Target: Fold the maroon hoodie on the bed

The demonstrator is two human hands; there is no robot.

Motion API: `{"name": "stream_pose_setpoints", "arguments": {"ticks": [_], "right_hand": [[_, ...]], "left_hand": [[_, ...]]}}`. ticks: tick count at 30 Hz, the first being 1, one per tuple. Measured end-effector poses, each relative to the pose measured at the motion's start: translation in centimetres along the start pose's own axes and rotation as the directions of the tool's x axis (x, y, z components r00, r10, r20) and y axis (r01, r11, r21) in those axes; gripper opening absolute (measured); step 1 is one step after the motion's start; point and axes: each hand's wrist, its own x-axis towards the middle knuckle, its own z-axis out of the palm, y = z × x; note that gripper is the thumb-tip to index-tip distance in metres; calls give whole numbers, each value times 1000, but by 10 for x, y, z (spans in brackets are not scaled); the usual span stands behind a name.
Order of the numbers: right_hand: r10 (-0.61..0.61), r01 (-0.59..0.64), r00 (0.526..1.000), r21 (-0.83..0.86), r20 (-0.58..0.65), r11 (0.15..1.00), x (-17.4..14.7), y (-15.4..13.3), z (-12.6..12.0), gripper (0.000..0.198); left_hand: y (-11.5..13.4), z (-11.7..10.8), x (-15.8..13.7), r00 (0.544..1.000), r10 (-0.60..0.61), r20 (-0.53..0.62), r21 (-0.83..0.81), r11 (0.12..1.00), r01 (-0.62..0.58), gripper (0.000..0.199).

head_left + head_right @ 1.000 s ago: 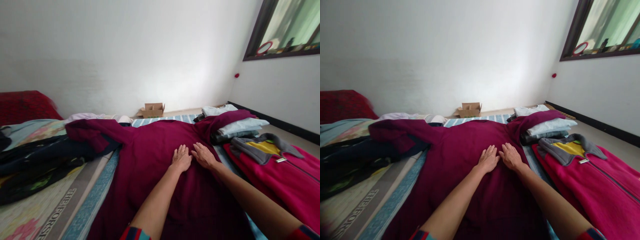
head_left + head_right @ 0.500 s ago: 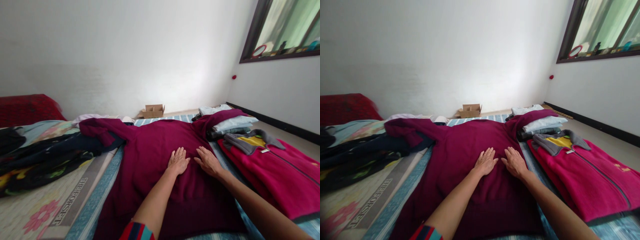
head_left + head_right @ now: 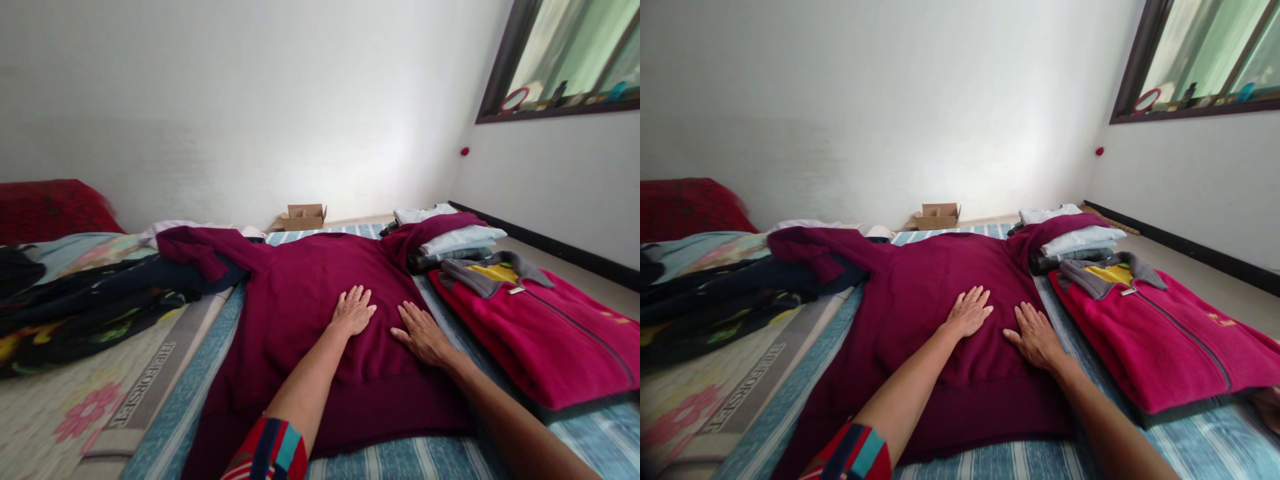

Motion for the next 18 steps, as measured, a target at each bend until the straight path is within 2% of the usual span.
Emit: {"name": "stream_pose_setpoints", "arguments": {"ticks": [7, 11, 15, 18], "right_hand": [[12, -14, 999, -45, -38, 999, 1, 13, 8, 69], [36, -40, 998, -79, -49, 996, 1, 16, 6, 68], [77, -87, 992, -97, -104, 991, -9, 6, -4, 67], [17, -24, 986, -42, -168, 999, -25, -10, -14, 59]], "left_hand": [[-1, -1, 0, 1000, 18, -6, -13, 1000, -18, 54], [-1, -2, 0, 1000, 27, 9, -30, 999, -27, 56], [0, -3, 0, 999, 28, 21, -50, 998, -27, 59], [2, -7, -1, 999, 21, 33, -68, 997, -19, 59]]}}
